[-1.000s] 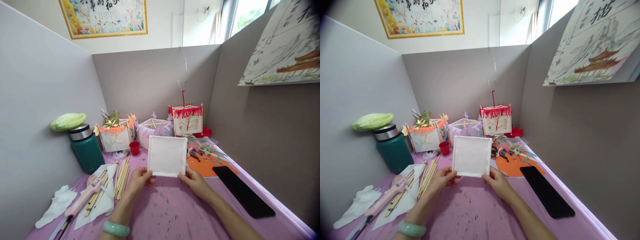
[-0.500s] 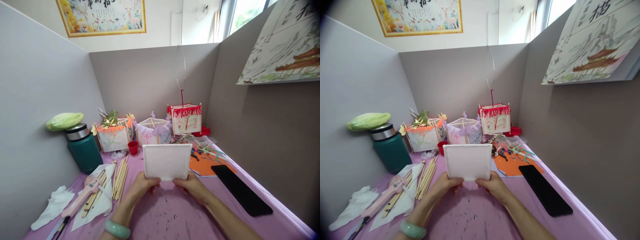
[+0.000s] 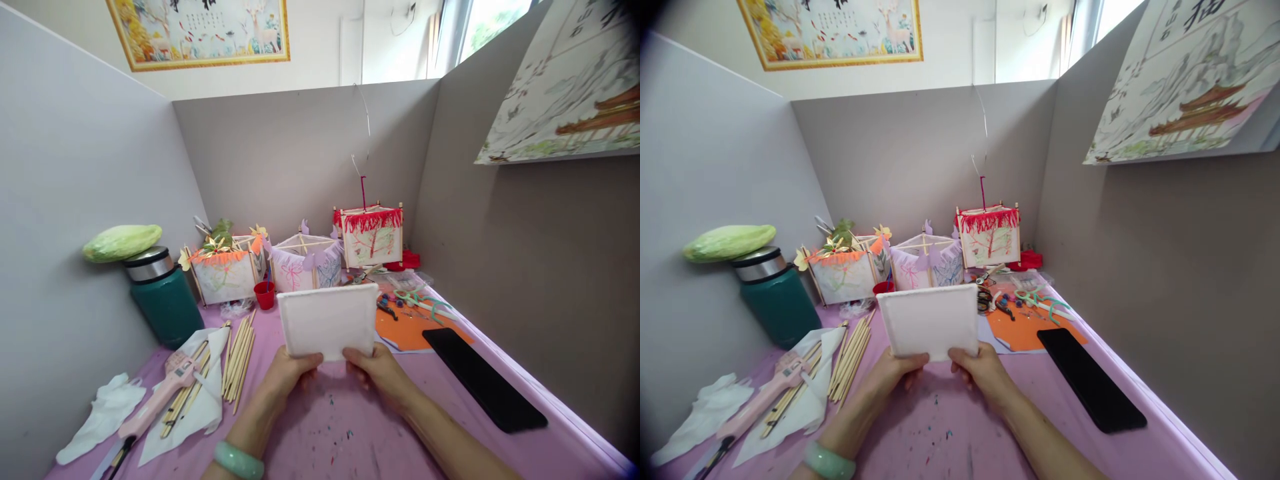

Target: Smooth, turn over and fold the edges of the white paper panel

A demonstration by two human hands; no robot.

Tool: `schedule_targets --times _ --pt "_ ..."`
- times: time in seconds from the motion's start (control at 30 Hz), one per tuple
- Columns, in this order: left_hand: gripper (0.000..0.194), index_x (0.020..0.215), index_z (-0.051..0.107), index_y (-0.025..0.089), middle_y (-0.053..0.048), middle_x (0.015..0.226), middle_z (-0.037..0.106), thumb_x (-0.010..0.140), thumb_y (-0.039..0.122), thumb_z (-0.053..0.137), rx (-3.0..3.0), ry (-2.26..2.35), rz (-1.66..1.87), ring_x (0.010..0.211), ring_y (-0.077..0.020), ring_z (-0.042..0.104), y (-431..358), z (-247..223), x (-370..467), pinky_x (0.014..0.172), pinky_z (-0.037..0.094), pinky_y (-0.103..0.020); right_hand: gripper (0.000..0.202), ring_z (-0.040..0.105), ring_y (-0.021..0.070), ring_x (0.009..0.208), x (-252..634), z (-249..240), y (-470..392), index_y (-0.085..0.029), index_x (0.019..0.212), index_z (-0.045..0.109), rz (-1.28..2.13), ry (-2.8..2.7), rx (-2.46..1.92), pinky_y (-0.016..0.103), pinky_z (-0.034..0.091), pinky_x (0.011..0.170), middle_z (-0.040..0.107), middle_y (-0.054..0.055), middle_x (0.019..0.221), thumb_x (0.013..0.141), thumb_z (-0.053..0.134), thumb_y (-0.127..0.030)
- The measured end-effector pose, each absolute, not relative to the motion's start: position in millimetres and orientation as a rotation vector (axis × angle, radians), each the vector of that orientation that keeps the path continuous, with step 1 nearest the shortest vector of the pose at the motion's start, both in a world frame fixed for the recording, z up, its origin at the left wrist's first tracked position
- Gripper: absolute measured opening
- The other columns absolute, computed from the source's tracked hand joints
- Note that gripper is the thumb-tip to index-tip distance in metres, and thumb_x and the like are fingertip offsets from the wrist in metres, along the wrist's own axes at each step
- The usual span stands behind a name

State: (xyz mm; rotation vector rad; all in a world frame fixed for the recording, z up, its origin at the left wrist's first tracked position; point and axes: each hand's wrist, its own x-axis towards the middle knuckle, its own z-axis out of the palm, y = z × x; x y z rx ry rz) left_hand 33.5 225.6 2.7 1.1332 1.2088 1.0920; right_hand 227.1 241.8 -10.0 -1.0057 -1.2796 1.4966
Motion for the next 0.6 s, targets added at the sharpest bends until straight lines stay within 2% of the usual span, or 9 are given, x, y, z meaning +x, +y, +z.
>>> schedule_targets --times 0.13,0.33,0.6 --pt "0.036 0.056 0.061 0.013 -0.001 0.051 0.057 0.066 0.045 0.072 1.100 1.154 1.136 0.036 -0.0064 0.040 225 2 33 0.040 0.029 -0.022 0.039 0.043 0.0062 0.047 227 -5 242 -0.016 0.079 0.059 1.604 -1.256 -0.901 0.018 0.033 0.039 0.059 -0.002 0.068 0.064 0.077 -0.048" --pt "0.038 0.069 0.066 0.011 0.000 0.052 0.058 0.060 0.046 0.079 1.113 1.033 1.059 0.037 -0.0066 0.040 219 3 44 0.039 0.029 -0.022 0.039 0.039 0.0056 0.044 218 -9 238 -0.014 0.068 0.060 1.659 -1.271 -0.857 0.018 0.031 0.039 0.051 -0.004 0.055 0.067 0.074 -0.051" --pt "0.038 0.074 0.068 0.010 -0.001 0.046 0.059 0.064 0.046 0.075 1.135 1.058 0.978 0.030 -0.0064 0.039 218 5 49 0.034 0.025 -0.021 0.037 0.040 0.0058 0.044 218 -11 237 -0.014 0.066 0.061 1.648 -1.202 -0.799 0.020 0.036 0.041 0.057 -0.002 0.059 0.066 0.077 -0.047"
